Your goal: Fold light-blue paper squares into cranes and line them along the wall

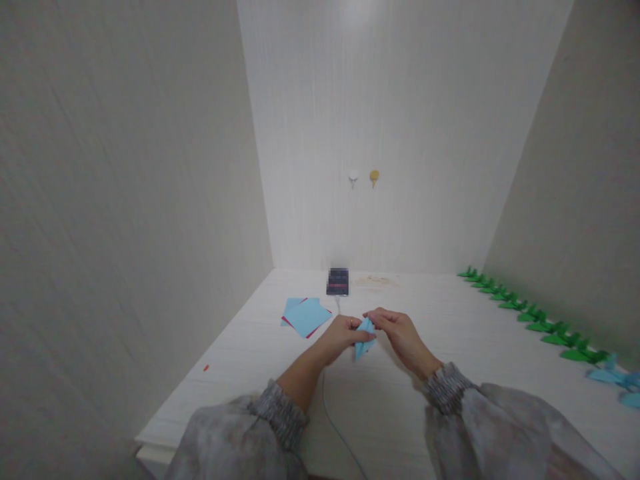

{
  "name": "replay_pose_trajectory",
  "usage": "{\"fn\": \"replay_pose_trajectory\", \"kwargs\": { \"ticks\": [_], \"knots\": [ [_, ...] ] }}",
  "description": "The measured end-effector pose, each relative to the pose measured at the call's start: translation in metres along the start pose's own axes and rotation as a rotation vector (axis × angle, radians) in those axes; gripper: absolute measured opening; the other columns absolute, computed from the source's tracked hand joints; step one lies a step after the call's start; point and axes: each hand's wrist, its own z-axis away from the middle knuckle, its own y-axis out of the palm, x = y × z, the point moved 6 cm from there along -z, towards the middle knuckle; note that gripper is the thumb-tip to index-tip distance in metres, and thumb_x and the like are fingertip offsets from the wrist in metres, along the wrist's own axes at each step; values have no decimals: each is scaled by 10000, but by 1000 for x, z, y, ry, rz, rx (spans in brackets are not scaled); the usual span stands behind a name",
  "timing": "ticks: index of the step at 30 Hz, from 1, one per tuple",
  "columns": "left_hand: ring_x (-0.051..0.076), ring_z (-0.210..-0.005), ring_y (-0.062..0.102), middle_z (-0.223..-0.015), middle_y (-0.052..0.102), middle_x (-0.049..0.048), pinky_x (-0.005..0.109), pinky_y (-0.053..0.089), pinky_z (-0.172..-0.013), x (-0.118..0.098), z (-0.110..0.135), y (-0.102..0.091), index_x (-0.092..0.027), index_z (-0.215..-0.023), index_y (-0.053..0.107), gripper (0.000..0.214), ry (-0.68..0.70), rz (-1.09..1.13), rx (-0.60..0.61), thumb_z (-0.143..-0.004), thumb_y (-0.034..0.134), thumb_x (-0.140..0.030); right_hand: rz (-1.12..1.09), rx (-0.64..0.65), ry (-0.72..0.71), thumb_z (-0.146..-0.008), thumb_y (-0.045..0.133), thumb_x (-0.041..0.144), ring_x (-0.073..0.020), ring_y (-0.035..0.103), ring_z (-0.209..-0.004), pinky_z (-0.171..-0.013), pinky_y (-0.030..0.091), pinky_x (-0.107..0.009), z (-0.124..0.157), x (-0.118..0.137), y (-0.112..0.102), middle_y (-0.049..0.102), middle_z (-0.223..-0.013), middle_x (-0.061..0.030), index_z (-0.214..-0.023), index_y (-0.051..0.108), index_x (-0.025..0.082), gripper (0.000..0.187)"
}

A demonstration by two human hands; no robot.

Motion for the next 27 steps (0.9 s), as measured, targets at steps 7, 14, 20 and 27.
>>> {"fn": "replay_pose_trajectory", "kwargs": {
  "ticks": [7,14,20,27],
  "knots": [
    [52,-448,337,-484,426,-48,189,244,-458,-1,0,-1,-111,-543,524,319,5,-95,-30,-522,613,-416,41,-79,47,-623,580,335,-135,478,-632,-611,350,-252,0,-5,-5,591,-647,-20,-655,653,152,199],
    [49,-429,331,-466,423,-50,189,235,-447,2,-3,-2,-110,-540,522,258,14,-99,-5,-543,613,-351,81,-132,46,-628,563,342,-111,418,-528,-537,311,-234,0,3,-5,505,-497,13,-516,597,146,228],
    [44,-412,317,-449,418,-55,190,233,-444,-1,-1,-3,-109,-518,534,234,-9,-77,-14,-530,623,-324,65,-179,39,-687,480,444,-125,430,-554,-543,321,-239,-1,9,-8,534,-559,-13,-610,632,149,341],
    [52,-421,349,-466,455,-45,193,243,-446,1,1,-1,-110,-545,555,247,-64,-3,-12,-506,637,-339,45,-51,25,-659,550,347,-121,445,-593,-578,331,-236,-2,1,-4,564,-597,-15,-655,653,141,231]
  ]
}}
